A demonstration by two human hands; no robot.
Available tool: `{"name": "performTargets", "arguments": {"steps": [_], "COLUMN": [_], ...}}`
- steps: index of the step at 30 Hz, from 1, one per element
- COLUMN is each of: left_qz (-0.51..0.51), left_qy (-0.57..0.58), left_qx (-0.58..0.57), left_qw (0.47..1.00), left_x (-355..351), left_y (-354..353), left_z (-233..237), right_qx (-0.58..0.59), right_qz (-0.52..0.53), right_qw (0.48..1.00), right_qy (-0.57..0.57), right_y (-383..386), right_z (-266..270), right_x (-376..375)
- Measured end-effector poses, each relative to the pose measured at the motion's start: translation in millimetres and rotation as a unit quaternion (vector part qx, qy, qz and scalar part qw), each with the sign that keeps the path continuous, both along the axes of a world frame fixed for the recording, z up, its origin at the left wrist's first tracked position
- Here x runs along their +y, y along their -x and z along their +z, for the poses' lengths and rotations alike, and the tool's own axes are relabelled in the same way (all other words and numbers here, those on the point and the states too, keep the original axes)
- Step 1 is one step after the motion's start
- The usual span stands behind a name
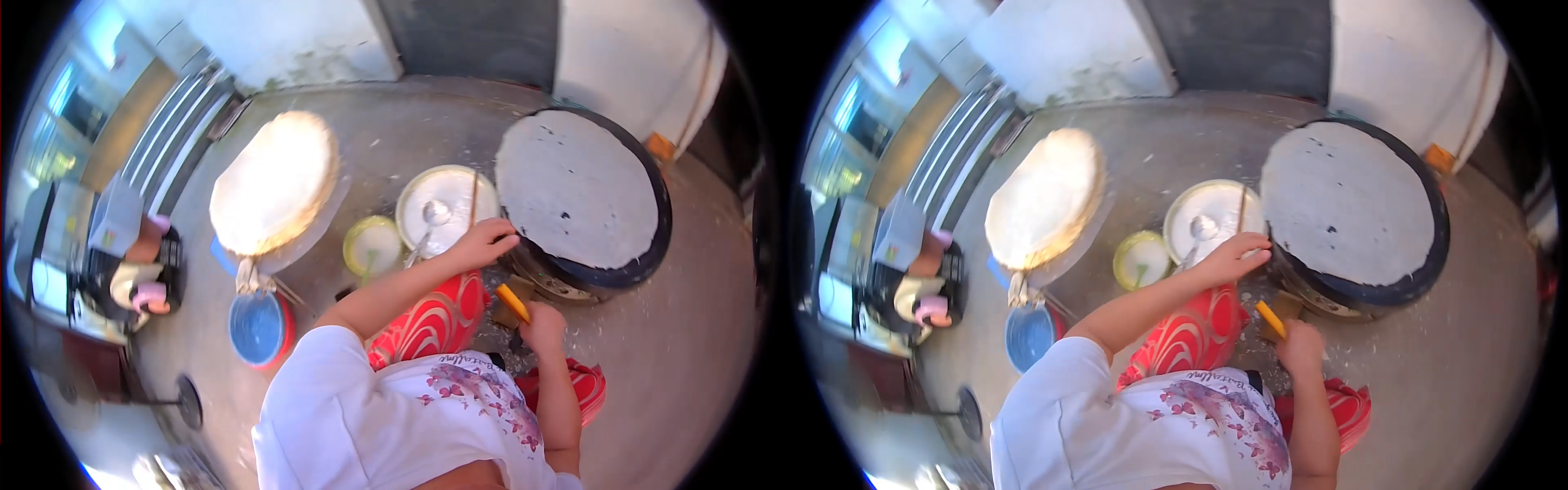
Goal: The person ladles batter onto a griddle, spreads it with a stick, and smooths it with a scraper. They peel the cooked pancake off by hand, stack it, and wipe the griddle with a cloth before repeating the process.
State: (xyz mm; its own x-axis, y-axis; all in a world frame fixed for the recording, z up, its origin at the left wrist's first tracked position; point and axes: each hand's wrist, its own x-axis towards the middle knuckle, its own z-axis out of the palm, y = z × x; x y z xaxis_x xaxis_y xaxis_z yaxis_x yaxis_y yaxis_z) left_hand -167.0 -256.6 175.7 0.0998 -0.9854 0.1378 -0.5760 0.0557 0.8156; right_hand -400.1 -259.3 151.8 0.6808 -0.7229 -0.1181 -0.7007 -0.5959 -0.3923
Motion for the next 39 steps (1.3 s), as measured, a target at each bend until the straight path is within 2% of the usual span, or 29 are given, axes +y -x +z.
{"name": "performTargets", "arguments": {"steps": [1,2,3,4,7,8,10,11,12,14,16,18,22,24,30,34,39], "left_qz": [0.015,0.032,0.096,0.154,0.215,0.228,0.239,0.215,0.222,0.283,0.434,0.569,0.567,0.577,0.608,0.628,0.624], "left_qy": [-0.008,-0.002,-0.077,-0.147,-0.157,-0.153,-0.278,-0.268,-0.269,-0.312,-0.324,-0.303,-0.397,-0.448,-0.465,-0.446,-0.484], "left_qx": [0.07,0.075,0.213,0.348,0.409,0.418,0.389,0.372,0.386,0.106,0.062,0.08,0.057,0.052,0.055,0.031,0.053], "left_qw": [0.997,0.997,0.969,0.913,0.873,0.866,0.845,0.862,0.854,0.901,0.838,0.76,0.719,0.681,0.641,0.637,0.612], "left_x": [21.3,41.4,64.8,88.5,155.1,173.3,210.4,230.8,251.8,288.4,325.6,354.4,377.6,377.7,361.9,349.2,321.9], "left_y": [-17.2,-34.0,-51.3,-60.9,-54.0,-58.9,-72.2,-72.4,-69.1,-69.2,-76.3,-78.9,-100.6,-107.3,-128.5,-143.9,-161.0], "left_z": [-6.8,-22.1,-43.3,-55.7,-50.9,-67.3,-122.2,-138.1,-147.5,-163.0,-208.8,-239.8,-260.0,-259.3,-271.0,-286.6,-281.1], "right_qx": [0.005,0.009,0.018,0.028,0.028,0.036,0.007,0.021,0.019,0.025,0.039,0.054,0.089,0.091,0.103,0.116,0.131], "right_qz": [-0.015,0.002,-0.001,-0.004,0.002,0.017,-0.002,0.009,0.018,0.027,0.028,0.027,0.013,0.011,-0.032,-0.043,-0.054], "right_qw": [1.0,1.0,1.0,1.0,1.0,0.999,1.0,0.999,0.999,0.999,0.998,0.997,0.994,0.994,0.992,0.988,0.985], "right_qy": [0.004,0.009,0.001,-0.007,-0.007,-0.007,-0.024,-0.027,-0.025,-0.024,-0.039,-0.04,-0.062,-0.054,-0.064,-0.089,-0.103], "right_y": [-0.4,-0.7,-1.7,-2.7,-4.7,-3.2,2.1,4.3,6.6,9.7,15.8,15.1,14.6,14.1,6.3,3.5,0.3], "right_z": [-1.7,-3.0,-4.0,-4.9,-6.5,-11.6,-26.3,-30.3,-33.6,-41.2,-46.4,-39.4,-42.0,-44.2,-52.3,-55.9,-56.2], "right_x": [1.0,0.6,2.2,4.6,11.6,13.0,13.0,14.4,15.2,16.5,21.0,30.7,36.2,41.0,55.3,58.9,63.6]}}
